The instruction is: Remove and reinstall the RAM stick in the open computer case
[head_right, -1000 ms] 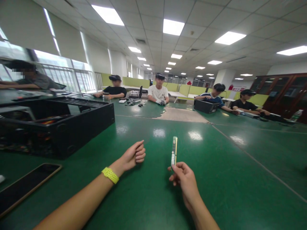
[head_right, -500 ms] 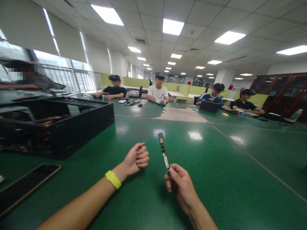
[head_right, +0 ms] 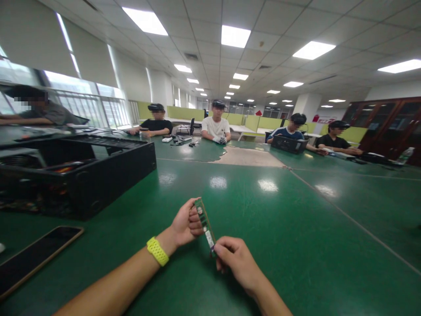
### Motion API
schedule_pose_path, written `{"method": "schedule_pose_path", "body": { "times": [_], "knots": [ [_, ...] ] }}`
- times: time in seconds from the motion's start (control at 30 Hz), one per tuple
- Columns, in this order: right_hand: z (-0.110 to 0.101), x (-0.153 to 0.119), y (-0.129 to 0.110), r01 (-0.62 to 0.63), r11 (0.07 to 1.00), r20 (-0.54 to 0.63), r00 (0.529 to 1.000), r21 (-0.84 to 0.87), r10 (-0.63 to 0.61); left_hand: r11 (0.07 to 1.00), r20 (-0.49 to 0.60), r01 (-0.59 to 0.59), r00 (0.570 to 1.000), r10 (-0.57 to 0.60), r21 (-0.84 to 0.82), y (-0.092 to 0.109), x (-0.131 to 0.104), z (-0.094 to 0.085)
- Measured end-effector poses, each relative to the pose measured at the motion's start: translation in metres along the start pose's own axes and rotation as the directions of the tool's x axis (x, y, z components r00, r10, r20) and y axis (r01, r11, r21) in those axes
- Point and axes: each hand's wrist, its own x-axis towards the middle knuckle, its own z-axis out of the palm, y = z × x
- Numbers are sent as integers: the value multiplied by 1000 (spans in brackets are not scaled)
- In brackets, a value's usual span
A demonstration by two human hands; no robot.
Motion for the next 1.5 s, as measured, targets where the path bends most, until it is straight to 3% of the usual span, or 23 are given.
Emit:
{"method": "schedule_pose_path", "body": {
  "times": [0.13,0.23,0.37,0.53,0.6,0.73,0.83,1.03,1.17,1.33,1.5],
  "knots": [
    [-1,0,0,9,999,-5,1000,-45,-9,1000,-7,11,1000,-11,-18,0,1,0],
    [0,1,2,59,998,14,998,27,-60,1000,-5,5,1000,-5,-23,-1,0,1],
    [3,2,2,-20,1000,-12,1000,23,21,1000,2,5,1000,-5,-3,-2,0,2],
    [7,0,1,20,998,-13,1000,62,-19,1000,10,-19,1000,19,22,-2,0,4],
    [8,0,3,-29,999,21,999,46,28,999,-12,-31,999,31,39,0,0,5],
    [9,1,6,9,994,54,998,107,-15,997,-12,-62,998,63,45,2,-1,6],
    [11,2,4,-42,997,46,998,60,39,997,8,-72,997,72,36,1,-1,8],
    [17,3,3,-26,999,27,999,35,25,997,73,-55,996,52,44,0,-1,9],
    [21,3,3,8,1000,0,1000,12,-8,997,78,-57,996,52,56,1,-1,9],
    [26,4,0,-74,997,-34,997,-20,73,995,59,-67,996,63,71,2,-1,8],
    [33,-4,-5,-6,995,-27,1000,-98,4,979,25,-78,997,75,189,4,4,3]
  ]
}}
